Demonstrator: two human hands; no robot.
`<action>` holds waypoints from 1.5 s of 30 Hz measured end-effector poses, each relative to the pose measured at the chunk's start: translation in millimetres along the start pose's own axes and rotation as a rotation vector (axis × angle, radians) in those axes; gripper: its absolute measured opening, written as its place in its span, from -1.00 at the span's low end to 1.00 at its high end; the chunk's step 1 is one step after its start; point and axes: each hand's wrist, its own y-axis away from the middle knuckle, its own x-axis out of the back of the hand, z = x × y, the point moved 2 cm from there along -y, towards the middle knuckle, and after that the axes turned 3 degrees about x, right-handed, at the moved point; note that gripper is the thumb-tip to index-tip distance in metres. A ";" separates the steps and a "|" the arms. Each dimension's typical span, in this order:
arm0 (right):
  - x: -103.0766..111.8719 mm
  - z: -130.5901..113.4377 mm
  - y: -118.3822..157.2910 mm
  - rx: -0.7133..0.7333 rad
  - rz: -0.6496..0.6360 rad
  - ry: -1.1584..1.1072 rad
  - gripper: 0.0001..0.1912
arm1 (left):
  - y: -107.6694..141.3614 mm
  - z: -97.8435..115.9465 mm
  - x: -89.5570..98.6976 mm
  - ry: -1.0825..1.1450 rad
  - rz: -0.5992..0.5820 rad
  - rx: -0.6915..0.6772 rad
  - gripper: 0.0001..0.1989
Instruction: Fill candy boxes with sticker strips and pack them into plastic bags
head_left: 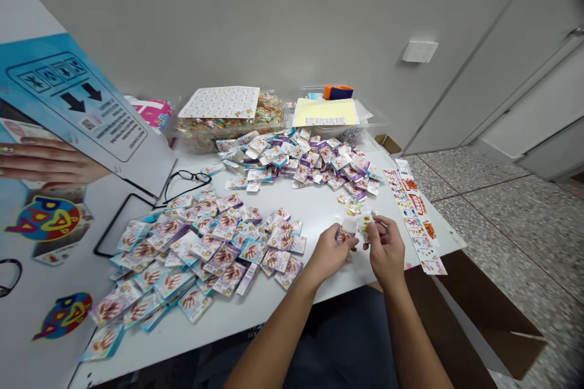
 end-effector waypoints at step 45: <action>-15.1 -78.2 61.6 0.327 -0.343 0.142 -0.40 | 91.5 35.3 46.9 0.083 -0.392 0.037 -0.71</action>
